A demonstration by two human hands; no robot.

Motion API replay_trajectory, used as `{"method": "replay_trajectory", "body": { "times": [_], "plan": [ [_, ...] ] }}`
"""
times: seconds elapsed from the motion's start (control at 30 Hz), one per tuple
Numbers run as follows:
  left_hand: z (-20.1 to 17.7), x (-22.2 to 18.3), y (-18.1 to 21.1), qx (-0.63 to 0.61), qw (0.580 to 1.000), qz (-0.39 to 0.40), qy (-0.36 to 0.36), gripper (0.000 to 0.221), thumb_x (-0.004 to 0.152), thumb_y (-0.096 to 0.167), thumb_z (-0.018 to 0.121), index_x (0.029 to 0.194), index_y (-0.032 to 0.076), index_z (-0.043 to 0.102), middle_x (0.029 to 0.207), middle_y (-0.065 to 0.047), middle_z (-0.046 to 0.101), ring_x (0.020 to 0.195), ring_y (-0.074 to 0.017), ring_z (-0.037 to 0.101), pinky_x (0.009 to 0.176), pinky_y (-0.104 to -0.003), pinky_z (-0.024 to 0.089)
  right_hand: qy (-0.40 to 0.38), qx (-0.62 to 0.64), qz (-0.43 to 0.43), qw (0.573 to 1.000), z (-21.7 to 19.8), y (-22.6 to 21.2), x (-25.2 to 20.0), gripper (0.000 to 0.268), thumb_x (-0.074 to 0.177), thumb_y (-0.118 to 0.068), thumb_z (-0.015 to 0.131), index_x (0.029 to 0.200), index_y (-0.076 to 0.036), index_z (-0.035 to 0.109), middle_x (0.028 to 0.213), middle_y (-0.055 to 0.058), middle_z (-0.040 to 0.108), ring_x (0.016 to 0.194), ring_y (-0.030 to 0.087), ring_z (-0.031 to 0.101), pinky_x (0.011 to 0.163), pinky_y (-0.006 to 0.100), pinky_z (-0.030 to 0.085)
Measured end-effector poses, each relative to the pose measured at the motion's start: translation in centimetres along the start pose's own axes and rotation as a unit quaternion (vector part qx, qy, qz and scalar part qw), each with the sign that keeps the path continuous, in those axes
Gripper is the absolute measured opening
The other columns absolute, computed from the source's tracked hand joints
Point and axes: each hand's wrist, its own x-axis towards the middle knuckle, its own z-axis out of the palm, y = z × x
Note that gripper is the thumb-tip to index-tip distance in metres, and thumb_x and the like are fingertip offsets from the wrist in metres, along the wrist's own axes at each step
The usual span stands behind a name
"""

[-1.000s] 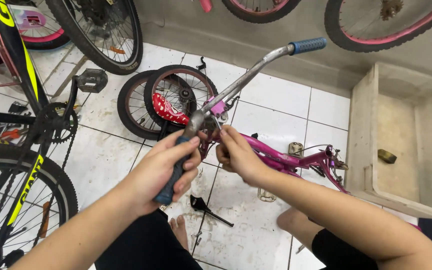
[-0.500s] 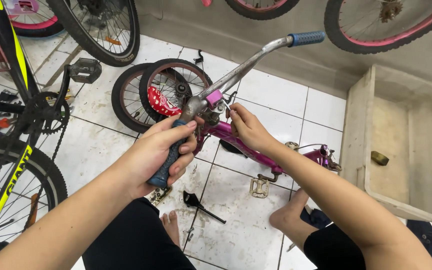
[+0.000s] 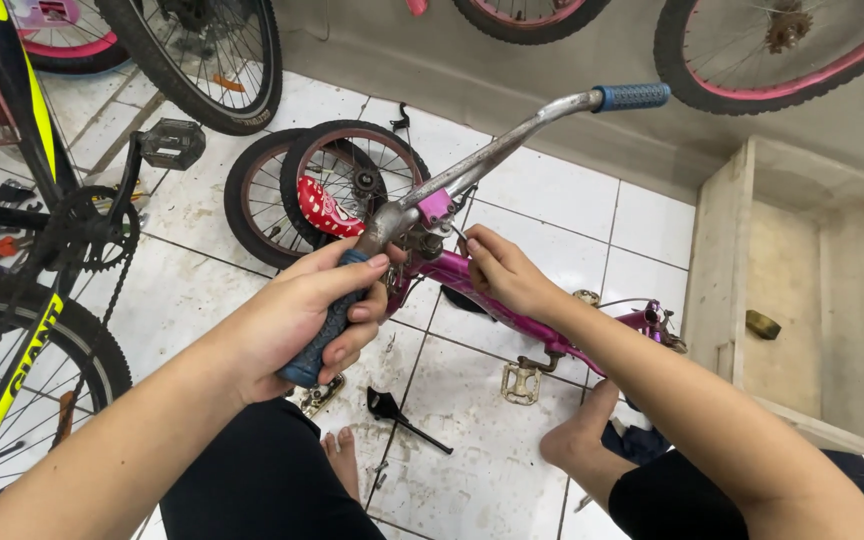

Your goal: Using an Allen key to tighten or loosen the bolts on a bicycle's handlebar stem to adjust or secure it.

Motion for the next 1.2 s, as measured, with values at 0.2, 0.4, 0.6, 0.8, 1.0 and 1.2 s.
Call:
{"method": "replay_trajectory", "body": {
  "times": [0.2, 0.4, 0.6, 0.8, 1.0, 1.2],
  "plan": [
    [-0.7, -0.3, 0.5, 0.008, 1.000, -0.005, -0.012, 0.045, 0.101, 0.018, 0.055, 0.137, -0.008, 0.049, 0.063, -0.002, 0.030, 0.029, -0.0118, 0.039, 0.018, -0.029, 0.037, 0.013, 0.023, -0.021, 0.999, 0.2, 0.2, 0.8, 0.030, 0.111, -0.029, 0.031, 0.107, -0.012, 0.056, 0.054, 0.001, 0.046, 0.052, 0.013, 0.039, 0.051, 0.024, 0.037],
    [-1.3, -0.7, 0.5, 0.028, 0.999, -0.008, -0.021, 0.037, 0.101, 0.018, 0.054, 0.129, -0.007, 0.055, 0.064, -0.002, 0.030, 0.029, -0.0113, 0.040, 0.019, -0.028, 0.038, 0.011, -0.029, -0.030, 0.999, 0.1, -0.1, 0.3, 0.030, 0.111, -0.026, 0.034, 0.105, -0.010, 0.059, 0.053, 0.002, 0.049, 0.052, 0.015, 0.043, 0.053, 0.027, 0.041],
    [-1.9, -0.6, 0.3, 0.029, 0.999, -0.012, -0.034, 0.040, 0.101, 0.018, 0.054, 0.132, -0.007, 0.054, 0.063, -0.003, 0.031, 0.029, -0.0124, 0.041, 0.019, -0.030, 0.039, 0.015, -0.110, -0.043, 0.993, 0.0, -1.6, 0.1, 0.026, 0.109, -0.019, 0.037, 0.107, -0.010, 0.061, 0.050, 0.003, 0.053, 0.051, 0.017, 0.047, 0.058, 0.031, 0.047],
    [-1.4, -1.1, 0.8, 0.077, 0.996, -0.031, -0.039, 0.038, 0.101, 0.019, 0.054, 0.131, -0.003, 0.056, 0.064, -0.004, 0.033, 0.030, -0.0138, 0.043, 0.021, -0.032, 0.041, 0.006, -0.176, -0.050, 0.983, -0.5, -3.7, 0.0, 0.022, 0.106, -0.016, 0.042, 0.108, -0.010, 0.062, 0.049, 0.005, 0.053, 0.051, 0.021, 0.049, 0.061, 0.034, 0.049],
    [-1.6, -1.0, -0.2, 0.057, 0.998, -0.041, -0.008, 0.038, 0.100, 0.018, 0.057, 0.132, -0.003, 0.053, 0.064, -0.005, 0.032, 0.029, -0.0167, 0.040, 0.020, -0.035, 0.038, -0.010, 0.020, 0.108, 0.994, 2.0, -1.6, -0.2, 0.030, 0.109, -0.025, 0.032, 0.111, -0.015, 0.060, 0.048, 0.002, 0.048, 0.037, 0.014, 0.047, 0.034, 0.022, 0.039],
    [-1.7, -1.5, 0.3, 0.093, 0.994, -0.055, -0.013, 0.036, 0.100, 0.020, 0.058, 0.129, 0.000, 0.055, 0.065, -0.006, 0.037, 0.031, -0.0160, 0.043, 0.021, -0.033, 0.040, -0.135, -0.092, 0.172, 0.971, -0.6, -4.1, 0.5, 0.026, 0.106, -0.022, 0.041, 0.108, -0.007, 0.063, 0.056, 0.002, 0.048, 0.051, 0.014, 0.046, 0.045, 0.025, 0.036]
  ]
}}
